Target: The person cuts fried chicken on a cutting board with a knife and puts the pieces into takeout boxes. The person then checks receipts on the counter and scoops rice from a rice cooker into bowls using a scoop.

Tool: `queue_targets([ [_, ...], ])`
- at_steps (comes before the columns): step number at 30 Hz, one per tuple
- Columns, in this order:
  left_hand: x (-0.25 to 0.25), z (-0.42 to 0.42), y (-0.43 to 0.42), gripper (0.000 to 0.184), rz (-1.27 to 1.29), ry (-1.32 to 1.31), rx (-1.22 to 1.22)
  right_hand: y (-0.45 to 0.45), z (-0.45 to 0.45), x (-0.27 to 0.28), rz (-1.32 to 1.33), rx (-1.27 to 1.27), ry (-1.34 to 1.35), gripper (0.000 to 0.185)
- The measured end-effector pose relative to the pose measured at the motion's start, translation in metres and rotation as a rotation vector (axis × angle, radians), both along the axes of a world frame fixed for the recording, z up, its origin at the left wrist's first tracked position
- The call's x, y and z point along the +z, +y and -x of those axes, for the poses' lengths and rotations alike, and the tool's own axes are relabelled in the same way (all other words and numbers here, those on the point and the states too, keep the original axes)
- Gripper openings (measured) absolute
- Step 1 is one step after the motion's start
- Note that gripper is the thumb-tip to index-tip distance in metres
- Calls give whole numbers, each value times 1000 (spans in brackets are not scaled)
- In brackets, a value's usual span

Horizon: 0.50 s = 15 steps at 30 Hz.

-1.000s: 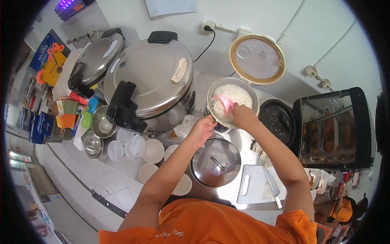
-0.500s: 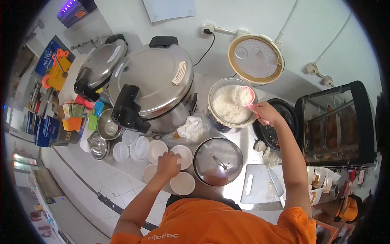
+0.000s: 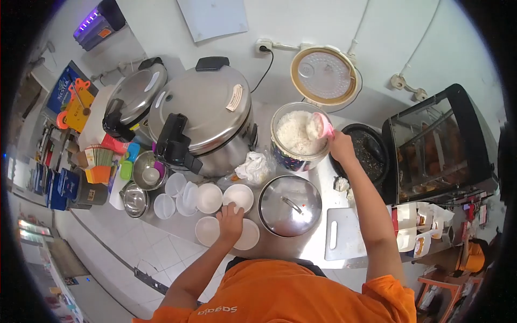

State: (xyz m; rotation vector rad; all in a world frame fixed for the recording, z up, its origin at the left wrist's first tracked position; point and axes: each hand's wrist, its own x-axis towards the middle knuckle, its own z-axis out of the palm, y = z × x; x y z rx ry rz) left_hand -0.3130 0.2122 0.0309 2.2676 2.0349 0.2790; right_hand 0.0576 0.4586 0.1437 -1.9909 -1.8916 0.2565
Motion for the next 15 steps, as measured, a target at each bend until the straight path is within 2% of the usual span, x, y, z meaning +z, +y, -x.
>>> queue_targets([
  [2, 9, 2, -1, 22, -1, -35, 78, -2, 4, 10, 20, -56, 1, 39],
  [5, 27, 3, -3, 22, 23, -163, 203, 13, -7, -13, 37, -52, 9, 37],
  [8, 32, 16, -6, 19, -207, -361, 132, 17, -13, -21, 38, -53, 39, 41],
  [11, 67, 33, -18, 13, -57, -632, 148, 15, -17, -20, 155, -93, 200, 35],
  [14, 83, 57, -21, 13, -194, -730, -55, 9, -18, 1, 342, -194, 513, 35],
  [15, 91, 58, -22, 16, -174, -842, -84, 10, -21, 2, 361, -178, 623, 35],
])
